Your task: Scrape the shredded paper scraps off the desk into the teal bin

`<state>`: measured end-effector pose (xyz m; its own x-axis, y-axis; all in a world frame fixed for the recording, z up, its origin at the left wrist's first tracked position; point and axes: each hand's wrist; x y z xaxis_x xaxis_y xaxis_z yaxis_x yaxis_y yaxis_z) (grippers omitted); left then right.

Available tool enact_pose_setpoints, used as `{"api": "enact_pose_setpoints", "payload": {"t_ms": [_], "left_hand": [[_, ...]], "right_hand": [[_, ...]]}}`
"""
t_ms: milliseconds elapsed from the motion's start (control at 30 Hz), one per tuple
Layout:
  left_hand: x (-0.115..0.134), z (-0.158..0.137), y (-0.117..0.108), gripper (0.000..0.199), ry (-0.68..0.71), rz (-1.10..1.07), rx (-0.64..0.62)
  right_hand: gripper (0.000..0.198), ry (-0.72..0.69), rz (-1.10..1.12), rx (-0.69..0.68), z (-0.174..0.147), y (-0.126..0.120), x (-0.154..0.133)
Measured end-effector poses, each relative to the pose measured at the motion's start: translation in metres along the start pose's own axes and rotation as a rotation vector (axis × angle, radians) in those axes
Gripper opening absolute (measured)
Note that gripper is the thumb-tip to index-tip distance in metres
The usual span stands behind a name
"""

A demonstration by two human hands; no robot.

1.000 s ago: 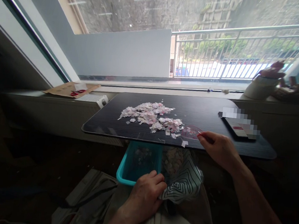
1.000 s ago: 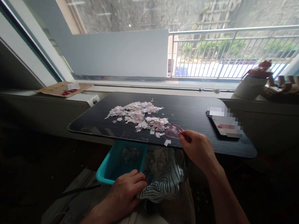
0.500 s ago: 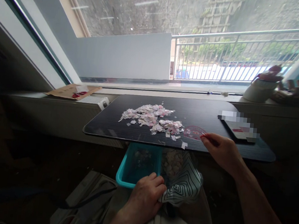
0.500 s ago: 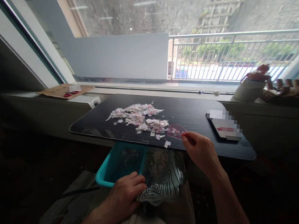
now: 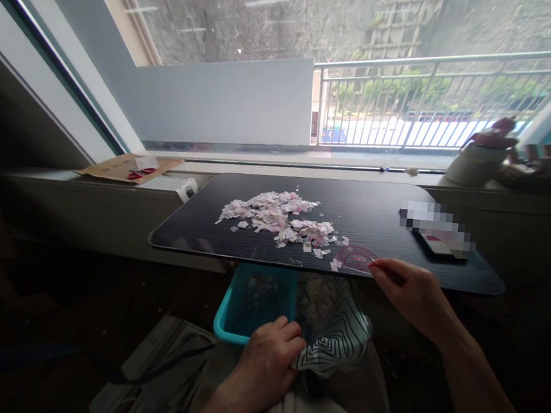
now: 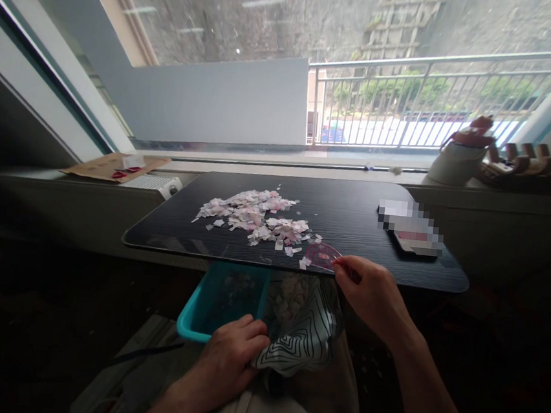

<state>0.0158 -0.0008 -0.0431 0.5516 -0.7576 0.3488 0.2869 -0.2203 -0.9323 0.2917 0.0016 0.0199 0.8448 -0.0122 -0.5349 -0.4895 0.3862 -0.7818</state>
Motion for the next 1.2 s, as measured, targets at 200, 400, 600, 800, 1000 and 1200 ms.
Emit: {"api": "enact_pose_setpoints", "payload": {"t_ms": [200,400,600,800,1000,1200], "left_hand": [[0.001,-0.001,0.000,0.007,0.000,0.001,0.001],[0.000,-0.001,0.000,0.008,-0.007,0.010,-0.002],[0.000,-0.001,0.000,0.006,0.005,0.016,-0.002],[0.000,-0.001,-0.001,0.005,0.007,0.017,0.001],[0.001,-0.001,-0.001,0.005,0.000,0.018,0.010],[0.001,-0.001,-0.002,0.004,0.000,0.023,-0.007]], "right_hand": [[0.023,0.023,0.066,0.025,-0.006,0.006,0.005],[0.024,0.008,0.128,-0.009,-0.006,0.008,0.005],[0.029,0.030,0.071,0.047,0.007,0.015,0.014],[0.028,0.039,0.076,0.061,0.005,0.015,0.014],[0.028,0.000,0.156,-0.024,-0.010,0.016,0.007],[0.026,0.017,0.172,0.015,-0.010,0.015,0.008]]}}
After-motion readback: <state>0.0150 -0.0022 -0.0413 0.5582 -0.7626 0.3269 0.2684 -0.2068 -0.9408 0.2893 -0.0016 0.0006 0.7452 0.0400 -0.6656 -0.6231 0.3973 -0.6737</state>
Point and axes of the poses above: each hand's wrist, its own z-axis towards the middle knuckle, its own y-axis out of the palm, x = y × z, and after that the axes turned 3 degrees about -z, right-handed
